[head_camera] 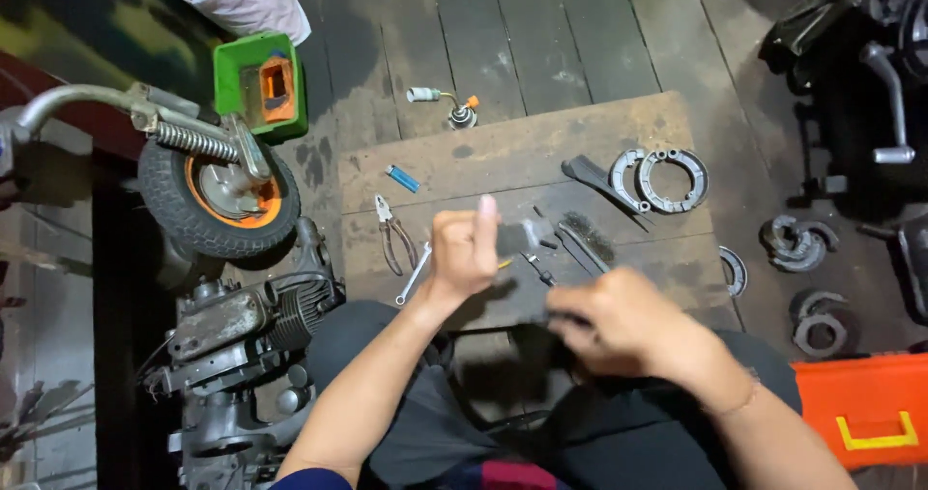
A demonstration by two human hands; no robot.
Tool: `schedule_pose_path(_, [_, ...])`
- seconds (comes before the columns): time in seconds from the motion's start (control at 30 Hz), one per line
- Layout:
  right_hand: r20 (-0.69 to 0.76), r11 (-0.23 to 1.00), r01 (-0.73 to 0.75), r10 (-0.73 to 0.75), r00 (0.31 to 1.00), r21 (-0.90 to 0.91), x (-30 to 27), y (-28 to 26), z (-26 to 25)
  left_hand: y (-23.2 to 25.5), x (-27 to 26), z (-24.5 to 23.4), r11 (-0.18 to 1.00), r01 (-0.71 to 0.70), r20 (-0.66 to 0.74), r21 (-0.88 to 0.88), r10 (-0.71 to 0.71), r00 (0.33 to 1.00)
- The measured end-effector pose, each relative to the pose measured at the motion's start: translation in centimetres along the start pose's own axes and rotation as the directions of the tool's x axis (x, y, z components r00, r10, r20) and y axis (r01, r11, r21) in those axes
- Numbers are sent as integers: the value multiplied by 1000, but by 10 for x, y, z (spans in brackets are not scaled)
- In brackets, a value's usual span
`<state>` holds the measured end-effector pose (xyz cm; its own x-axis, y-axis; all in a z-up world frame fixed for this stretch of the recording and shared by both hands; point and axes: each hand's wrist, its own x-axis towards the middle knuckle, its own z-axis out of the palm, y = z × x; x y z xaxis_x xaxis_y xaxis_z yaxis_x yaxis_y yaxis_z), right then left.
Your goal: The person scrubs a curved metal brake shoe with a wire brush, then flips it to clean the other side. They continue scrubbing the surface and edges of the part while seated.
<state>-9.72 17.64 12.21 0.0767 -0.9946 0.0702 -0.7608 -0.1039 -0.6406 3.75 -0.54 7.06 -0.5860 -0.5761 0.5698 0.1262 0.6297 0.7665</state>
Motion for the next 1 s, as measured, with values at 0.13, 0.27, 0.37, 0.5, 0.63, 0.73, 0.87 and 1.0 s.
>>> schedule_pose_path(0.13, [-125,999,4,3,992,52,5,13,11,15,16,-12,987,-132,-9,93,133,991])
schedule_pose_path(0.27, [-585,983,33,79,807,178,12,11,-2,15,13,-7,986,-145,25,78,143,989])
schedule_pose_path(0.37, [-626,983,22,100,774,184,14,4,8,16,13,-5,988,-139,44,69,136,990])
schedule_pose_path(0.5, [-152,987,10,14,988,161,7,6,13,-13,-2,-7,984,157,-61,-90,-162,985])
schedule_pose_path(0.63, [-120,996,-41,50,992,75,5,15,14,-12,5,-19,926,265,-115,-270,-304,946])
schedule_pose_path(0.73, [-325,992,-64,95,941,106,8,19,1,-16,3,-17,835,351,-76,-423,-419,905])
schedule_pose_path(0.87, [-557,991,-134,119,822,15,9,30,2,-26,-5,-12,910,273,-122,-312,-323,938])
schedule_pose_path(1.0, [-696,977,-174,211,687,124,12,28,-2,-16,-3,-13,973,161,-124,-164,-182,975])
